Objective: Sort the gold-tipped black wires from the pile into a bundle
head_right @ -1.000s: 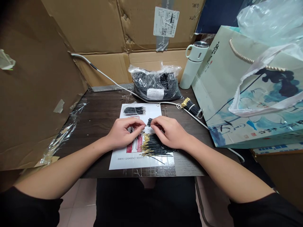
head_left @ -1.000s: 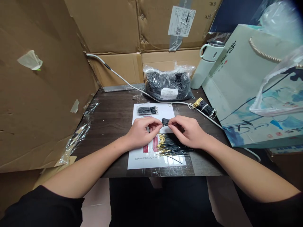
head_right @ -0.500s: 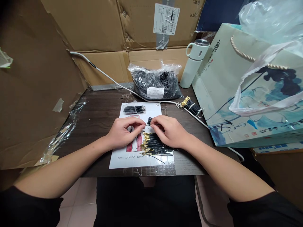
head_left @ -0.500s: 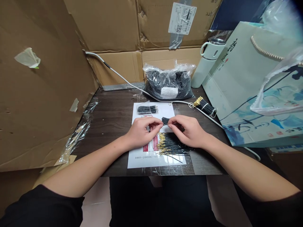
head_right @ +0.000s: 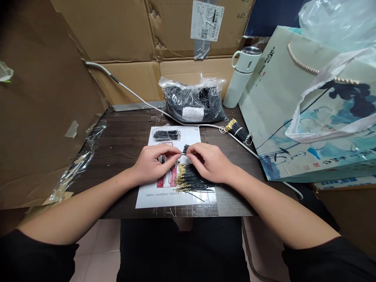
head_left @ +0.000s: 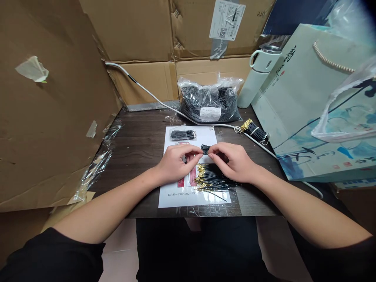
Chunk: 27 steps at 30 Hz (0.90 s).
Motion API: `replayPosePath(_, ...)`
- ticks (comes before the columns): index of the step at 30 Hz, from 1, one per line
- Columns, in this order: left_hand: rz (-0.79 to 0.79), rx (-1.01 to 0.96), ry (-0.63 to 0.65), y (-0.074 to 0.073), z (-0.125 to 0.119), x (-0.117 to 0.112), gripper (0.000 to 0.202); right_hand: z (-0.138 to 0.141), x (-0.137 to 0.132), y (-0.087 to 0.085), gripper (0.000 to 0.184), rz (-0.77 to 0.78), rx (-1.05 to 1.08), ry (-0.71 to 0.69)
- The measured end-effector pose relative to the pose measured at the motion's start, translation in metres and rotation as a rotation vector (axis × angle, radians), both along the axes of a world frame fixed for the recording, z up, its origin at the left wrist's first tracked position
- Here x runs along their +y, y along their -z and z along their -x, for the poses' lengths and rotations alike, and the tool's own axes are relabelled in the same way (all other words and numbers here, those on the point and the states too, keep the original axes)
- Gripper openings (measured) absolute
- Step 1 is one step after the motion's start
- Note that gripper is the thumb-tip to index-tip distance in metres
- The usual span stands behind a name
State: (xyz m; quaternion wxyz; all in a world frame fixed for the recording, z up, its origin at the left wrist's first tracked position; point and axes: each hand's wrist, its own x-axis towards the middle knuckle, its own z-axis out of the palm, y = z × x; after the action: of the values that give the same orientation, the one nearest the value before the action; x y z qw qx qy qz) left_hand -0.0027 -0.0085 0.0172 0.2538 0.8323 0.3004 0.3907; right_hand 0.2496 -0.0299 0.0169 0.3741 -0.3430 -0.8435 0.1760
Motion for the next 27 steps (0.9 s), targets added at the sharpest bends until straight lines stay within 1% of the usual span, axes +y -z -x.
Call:
replayPosePath(4, -0.002, -0.001, -0.031, 0.002, 0.0003, 0.0, 0.016, -0.0001, 0.0, 0.0003, 0.007, 0.002, 0.014, 0.013)
replayPosePath(8, 0.005, 0.015, -0.027, 0.0013, 0.0003, 0.0, 0.01, 0.0001, -0.0001, 0.0003, 0.007, 0.012, 0.017, 0.011)
replayPosePath(27, 0.006, 0.006, -0.024, 0.0026, 0.0006, -0.0001, 0.009, 0.0001, -0.0007, 0.0008, 0.007, 0.024, 0.012, 0.007)
